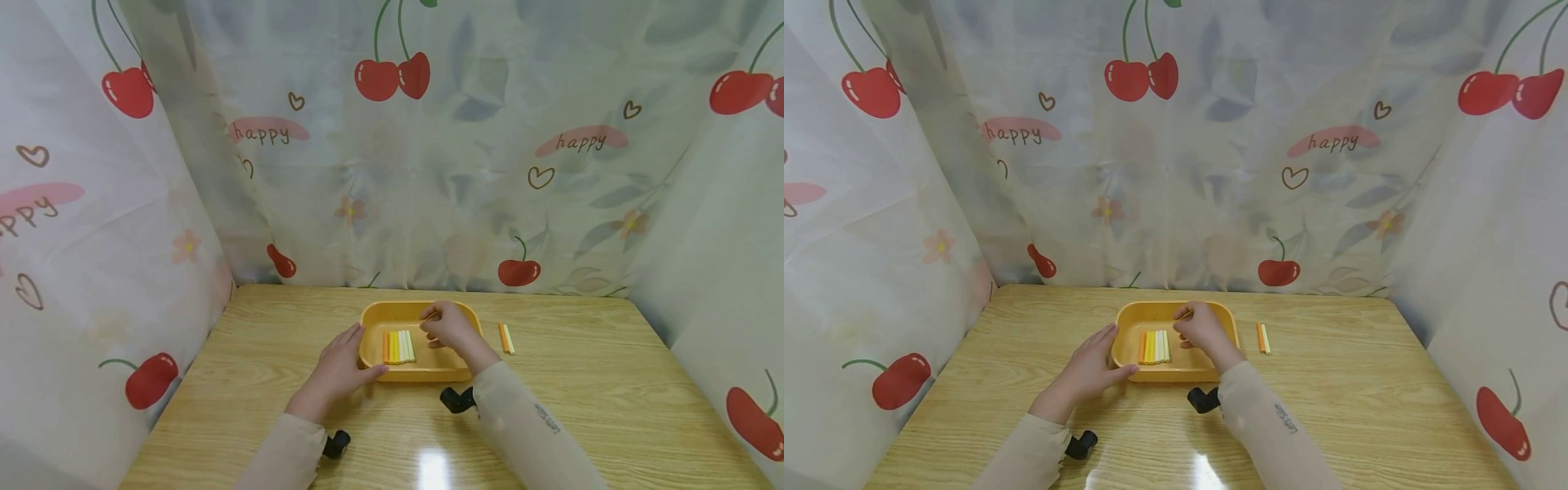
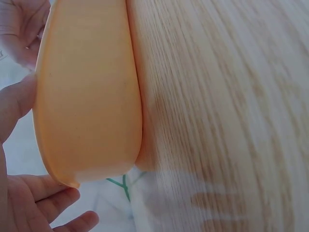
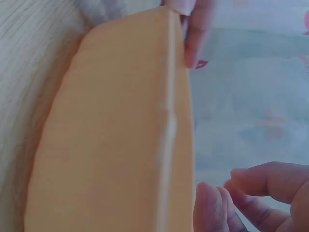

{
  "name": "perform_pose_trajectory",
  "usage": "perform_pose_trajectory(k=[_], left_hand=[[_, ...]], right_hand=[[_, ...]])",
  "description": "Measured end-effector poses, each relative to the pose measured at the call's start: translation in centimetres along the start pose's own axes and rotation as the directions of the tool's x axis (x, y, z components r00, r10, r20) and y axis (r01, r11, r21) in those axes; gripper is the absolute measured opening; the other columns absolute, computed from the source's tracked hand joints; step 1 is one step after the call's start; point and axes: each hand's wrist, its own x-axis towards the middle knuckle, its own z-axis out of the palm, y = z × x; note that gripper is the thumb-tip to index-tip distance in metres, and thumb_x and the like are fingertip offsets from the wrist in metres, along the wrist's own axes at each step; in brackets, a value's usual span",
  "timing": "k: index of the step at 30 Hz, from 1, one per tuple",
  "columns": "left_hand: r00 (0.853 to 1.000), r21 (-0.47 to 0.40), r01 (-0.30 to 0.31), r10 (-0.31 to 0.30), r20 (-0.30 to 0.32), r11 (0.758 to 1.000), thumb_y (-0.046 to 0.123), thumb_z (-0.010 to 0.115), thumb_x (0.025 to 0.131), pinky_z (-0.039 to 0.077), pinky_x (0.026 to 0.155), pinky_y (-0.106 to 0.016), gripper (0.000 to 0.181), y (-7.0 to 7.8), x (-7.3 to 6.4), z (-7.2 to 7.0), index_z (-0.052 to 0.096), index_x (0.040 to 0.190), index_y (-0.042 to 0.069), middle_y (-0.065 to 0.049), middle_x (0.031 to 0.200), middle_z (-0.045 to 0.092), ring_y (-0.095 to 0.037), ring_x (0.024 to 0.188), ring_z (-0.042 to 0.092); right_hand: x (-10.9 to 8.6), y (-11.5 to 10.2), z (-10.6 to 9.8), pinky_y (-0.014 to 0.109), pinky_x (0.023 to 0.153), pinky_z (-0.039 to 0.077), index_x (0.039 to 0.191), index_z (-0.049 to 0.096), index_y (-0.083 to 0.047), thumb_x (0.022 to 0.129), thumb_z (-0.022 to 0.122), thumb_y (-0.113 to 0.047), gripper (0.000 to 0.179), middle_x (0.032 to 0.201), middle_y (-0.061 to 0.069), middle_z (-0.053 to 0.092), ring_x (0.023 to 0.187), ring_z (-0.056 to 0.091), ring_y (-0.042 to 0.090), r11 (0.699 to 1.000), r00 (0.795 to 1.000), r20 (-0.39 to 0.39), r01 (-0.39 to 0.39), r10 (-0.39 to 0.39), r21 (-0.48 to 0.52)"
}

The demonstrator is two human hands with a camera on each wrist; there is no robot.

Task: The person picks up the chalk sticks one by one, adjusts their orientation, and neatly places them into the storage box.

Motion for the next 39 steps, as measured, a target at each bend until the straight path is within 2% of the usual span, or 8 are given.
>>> perform_pose_trajectory(k=[8, 18, 29, 32, 39], left_hand=[[1.0, -0.003, 0.005, -0.005, 0.002, 1.0, 0.06, 0.072, 0.085, 0.022, 0.119, -0.054, 0.101, 0.0, 0.0, 0.0, 0.03, 0.157, 0.003, -0.014, 0.163, 0.026, -0.037, 0.148, 0.025], [1.0, 0.001, 0.001, -0.001, 0.002, 1.0, 0.061, 0.071, 0.085, 0.021, 0.12, -0.054, 0.102, -0.1, 0.1, 0.1, 0.03, 0.157, 0.003, -0.014, 0.163, 0.026, -0.037, 0.148, 0.025], [1.0, 0.002, -0.005, 0.005, -0.002, 1.0, 0.062, 0.072, 0.084, 0.022, 0.119, -0.055, 0.102, -0.2, 0.1, 0.1, 0.031, 0.156, 0.001, -0.015, 0.163, 0.027, -0.037, 0.148, 0.025], [1.0, 0.002, -0.005, 0.005, -0.003, 1.0, 0.062, 0.071, 0.084, 0.022, 0.119, -0.055, 0.102, -0.2, 0.0, 0.1, 0.031, 0.156, 0.001, -0.015, 0.162, 0.027, -0.037, 0.148, 0.026], [1.0, 0.006, -0.007, 0.007, -0.003, 1.0, 0.064, 0.07, 0.084, 0.022, 0.119, -0.054, 0.103, -0.1, 0.0, 0.0, 0.031, 0.156, 0.002, -0.015, 0.163, 0.027, -0.037, 0.148, 0.026]], right_hand=[[-1.0, -0.7, -1.0, 0.035, 0.064, 0.06, 0.11, 0.065, 0.0, 0.094, 0.065, -0.004, 0.016, 0.1, 0.015, 0.064, 0.08, 0.063, 0.029, 0.999, 0.999, 0.006, 0.043, -0.043, -0.015], [-2.4, -1.1, -2.5, 0.035, 0.065, 0.061, 0.108, 0.065, 0.002, 0.094, 0.065, -0.004, 0.015, 0.1, 0.016, 0.061, 0.083, 0.064, 0.033, 0.993, 0.992, -0.041, 0.115, -0.116, -0.02], [-3.9, -1.0, -5.0, 0.034, 0.07, 0.061, 0.111, 0.062, 0.002, 0.097, 0.065, -0.007, 0.017, 0.105, 0.016, 0.061, 0.088, 0.062, 0.03, 0.994, 0.988, -0.104, 0.112, -0.112, 0.001], [-4.2, -0.6, -5.8, 0.034, 0.071, 0.061, 0.113, 0.062, 0.002, 0.097, 0.065, -0.009, 0.02, 0.107, 0.016, 0.06, 0.088, 0.062, 0.028, 0.992, 0.983, -0.127, 0.129, -0.129, -0.011], [-4.9, 0.3, -7.5, 0.033, 0.071, 0.061, 0.117, 0.063, 0.004, 0.097, 0.066, -0.011, 0.025, 0.109, 0.019, 0.06, 0.097, 0.064, 0.036, 0.985, 0.966, -0.193, 0.169, -0.175, -0.046]])
